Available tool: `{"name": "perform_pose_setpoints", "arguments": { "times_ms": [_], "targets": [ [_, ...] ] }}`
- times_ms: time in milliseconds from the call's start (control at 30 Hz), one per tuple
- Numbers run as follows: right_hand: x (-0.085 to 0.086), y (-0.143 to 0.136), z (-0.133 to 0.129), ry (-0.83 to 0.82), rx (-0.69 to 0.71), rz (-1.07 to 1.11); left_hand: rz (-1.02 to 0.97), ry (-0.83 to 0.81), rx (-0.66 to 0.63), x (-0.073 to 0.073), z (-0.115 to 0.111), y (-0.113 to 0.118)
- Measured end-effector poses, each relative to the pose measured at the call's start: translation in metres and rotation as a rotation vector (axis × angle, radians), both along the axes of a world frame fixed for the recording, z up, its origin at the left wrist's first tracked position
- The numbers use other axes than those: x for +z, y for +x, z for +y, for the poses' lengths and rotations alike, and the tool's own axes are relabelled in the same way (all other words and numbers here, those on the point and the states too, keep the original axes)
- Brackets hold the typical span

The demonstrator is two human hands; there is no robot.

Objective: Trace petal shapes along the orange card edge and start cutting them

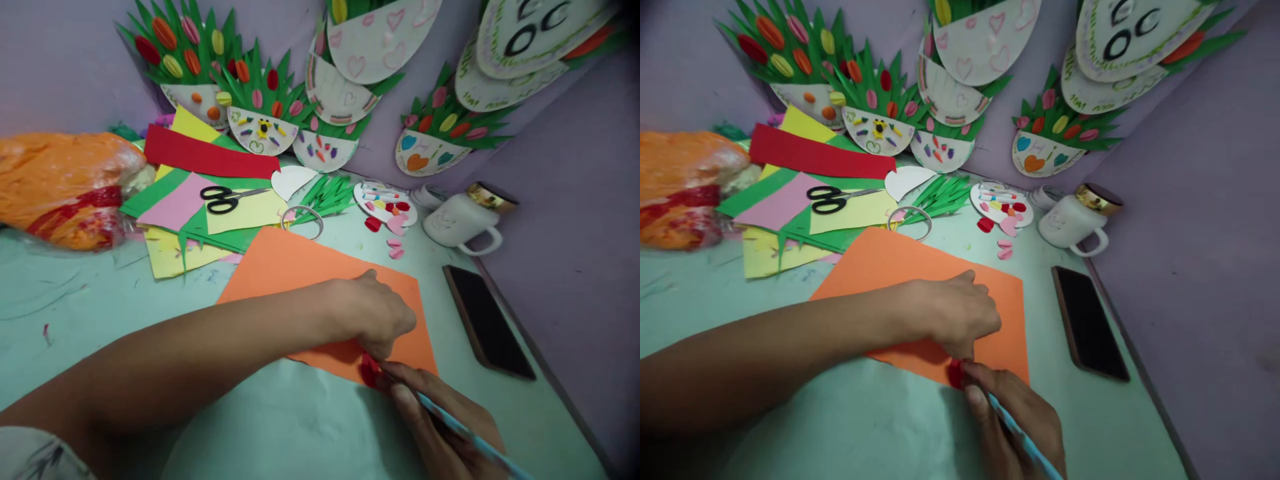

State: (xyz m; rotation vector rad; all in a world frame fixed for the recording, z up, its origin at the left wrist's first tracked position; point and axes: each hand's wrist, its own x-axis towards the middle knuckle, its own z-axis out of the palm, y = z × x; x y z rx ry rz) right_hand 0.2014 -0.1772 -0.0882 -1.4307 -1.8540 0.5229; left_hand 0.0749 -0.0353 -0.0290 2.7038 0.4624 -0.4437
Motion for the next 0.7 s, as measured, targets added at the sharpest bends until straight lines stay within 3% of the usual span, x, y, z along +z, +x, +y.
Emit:
{"name": "perform_pose_setpoints", "arguments": {
  "times_ms": [133,400,700],
  "targets": [
    [0.001,-0.011,0.002,0.054,-0.095,0.005,-0.014,-0.015,-0.011,-0.007,0.002,0.002],
    [-0.013,-0.021,0.000,0.088,-0.365,-0.021,-0.060,-0.038,-0.017,-0.011,0.003,-0.002],
    [-0.013,-0.013,0.005,0.173,-0.202,-0.205,-0.089,-0.078,0.007,-0.010,0.002,-0.004]
  ]
}}
